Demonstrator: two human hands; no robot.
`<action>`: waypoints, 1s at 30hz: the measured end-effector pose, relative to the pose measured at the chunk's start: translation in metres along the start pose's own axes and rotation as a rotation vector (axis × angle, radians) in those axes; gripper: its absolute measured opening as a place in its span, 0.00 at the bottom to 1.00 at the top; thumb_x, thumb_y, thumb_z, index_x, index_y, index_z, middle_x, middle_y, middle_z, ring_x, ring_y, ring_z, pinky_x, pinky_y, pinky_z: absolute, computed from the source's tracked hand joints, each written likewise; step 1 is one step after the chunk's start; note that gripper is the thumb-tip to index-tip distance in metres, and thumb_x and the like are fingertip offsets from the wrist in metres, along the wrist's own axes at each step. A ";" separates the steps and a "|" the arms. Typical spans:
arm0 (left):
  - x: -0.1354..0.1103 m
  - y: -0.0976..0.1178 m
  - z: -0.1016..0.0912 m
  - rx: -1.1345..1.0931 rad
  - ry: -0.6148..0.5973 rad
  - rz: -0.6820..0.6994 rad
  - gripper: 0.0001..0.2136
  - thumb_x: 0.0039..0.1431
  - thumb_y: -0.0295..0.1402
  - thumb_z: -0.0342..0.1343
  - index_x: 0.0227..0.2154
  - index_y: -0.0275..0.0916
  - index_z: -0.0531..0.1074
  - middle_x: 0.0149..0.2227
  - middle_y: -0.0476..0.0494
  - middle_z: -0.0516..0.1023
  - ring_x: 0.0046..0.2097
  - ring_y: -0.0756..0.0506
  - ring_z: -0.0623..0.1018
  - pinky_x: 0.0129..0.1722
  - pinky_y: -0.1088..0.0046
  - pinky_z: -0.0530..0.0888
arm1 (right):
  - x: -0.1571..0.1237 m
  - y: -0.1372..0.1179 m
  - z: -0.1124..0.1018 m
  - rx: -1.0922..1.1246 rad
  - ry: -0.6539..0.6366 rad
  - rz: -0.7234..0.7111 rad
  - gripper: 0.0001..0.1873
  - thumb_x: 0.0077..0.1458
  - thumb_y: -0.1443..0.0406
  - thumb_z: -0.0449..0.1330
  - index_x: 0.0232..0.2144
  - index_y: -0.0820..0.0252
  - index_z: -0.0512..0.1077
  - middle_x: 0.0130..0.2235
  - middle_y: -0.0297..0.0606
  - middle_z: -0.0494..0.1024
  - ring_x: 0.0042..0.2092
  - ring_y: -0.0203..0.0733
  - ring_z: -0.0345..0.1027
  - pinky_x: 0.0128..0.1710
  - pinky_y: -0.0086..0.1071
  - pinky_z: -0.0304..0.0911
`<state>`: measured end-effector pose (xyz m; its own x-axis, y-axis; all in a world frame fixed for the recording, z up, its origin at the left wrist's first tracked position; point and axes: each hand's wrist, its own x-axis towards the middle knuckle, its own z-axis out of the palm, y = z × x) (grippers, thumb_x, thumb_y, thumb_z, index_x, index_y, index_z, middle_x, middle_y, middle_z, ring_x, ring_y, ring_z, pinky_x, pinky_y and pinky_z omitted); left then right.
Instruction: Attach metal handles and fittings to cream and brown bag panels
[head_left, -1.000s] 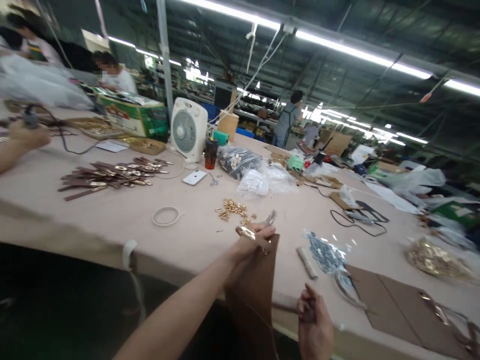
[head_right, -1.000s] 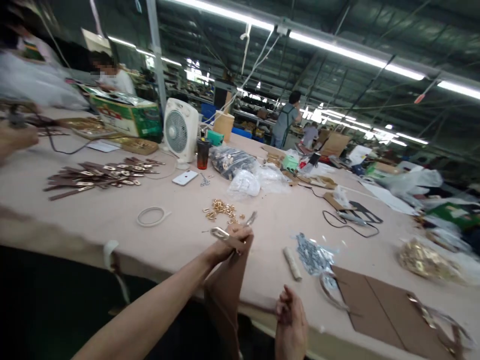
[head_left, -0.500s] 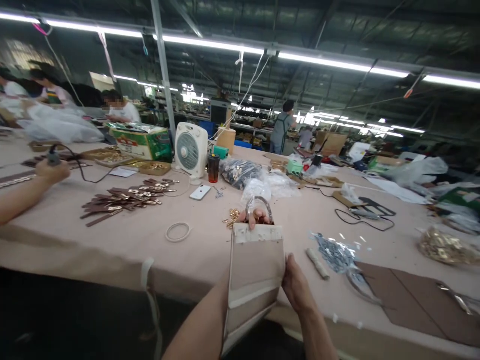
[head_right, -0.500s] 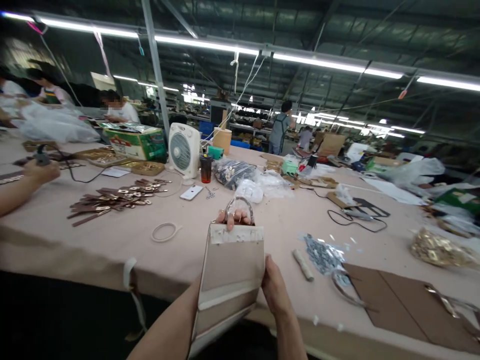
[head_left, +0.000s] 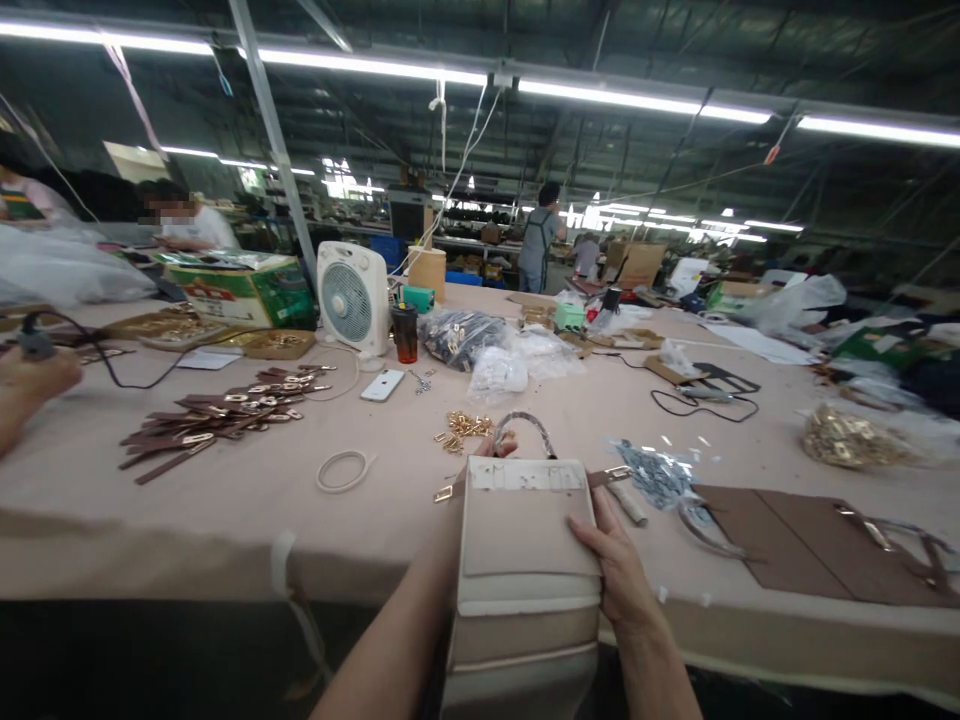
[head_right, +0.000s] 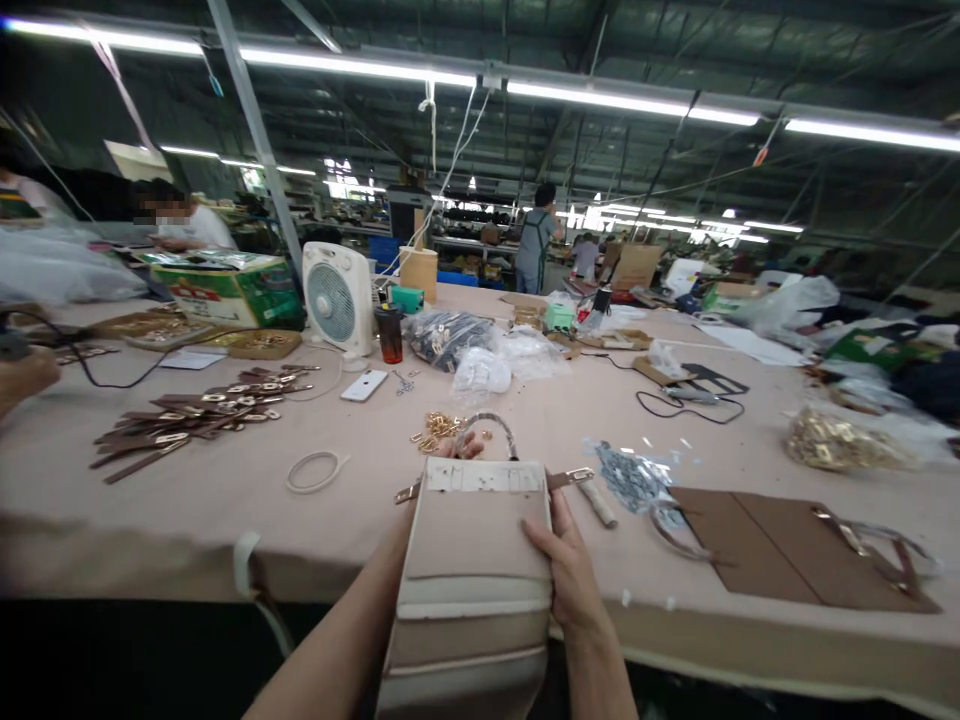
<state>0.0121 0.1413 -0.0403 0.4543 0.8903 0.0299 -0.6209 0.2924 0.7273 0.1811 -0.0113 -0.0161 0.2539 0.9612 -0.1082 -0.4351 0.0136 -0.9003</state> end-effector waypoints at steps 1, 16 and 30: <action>-0.007 0.002 -0.007 -0.020 0.021 -0.023 0.24 0.65 0.56 0.53 0.45 0.37 0.75 0.45 0.37 0.82 0.45 0.39 0.82 0.46 0.62 0.78 | 0.003 -0.002 -0.005 -0.035 -0.011 -0.014 0.45 0.48 0.57 0.74 0.67 0.46 0.64 0.65 0.37 0.72 0.62 0.59 0.70 0.61 0.50 0.68; -0.082 -0.019 0.000 0.099 0.256 -0.329 0.23 0.48 0.31 0.73 0.48 0.39 0.76 0.49 0.40 0.82 0.43 0.46 0.83 0.42 0.75 0.80 | 0.016 -0.032 -0.058 -0.345 0.060 0.093 0.31 0.44 0.61 0.71 0.53 0.52 0.77 0.55 0.38 0.82 0.59 0.59 0.73 0.62 0.47 0.63; -0.058 -0.022 -0.048 0.854 0.199 0.057 0.20 0.48 0.26 0.64 0.47 0.36 0.79 0.52 0.36 0.83 0.55 0.37 0.80 0.62 0.55 0.72 | 0.044 0.046 -0.068 -0.519 0.063 -0.139 0.35 0.50 0.57 0.69 0.60 0.57 0.70 0.59 0.46 0.76 0.53 0.54 0.75 0.55 0.48 0.69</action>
<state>-0.0309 0.1001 -0.0912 0.2677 0.9633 0.0191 0.0876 -0.0441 0.9952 0.2308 0.0127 -0.0904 0.3373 0.9413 0.0163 0.0863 -0.0136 -0.9962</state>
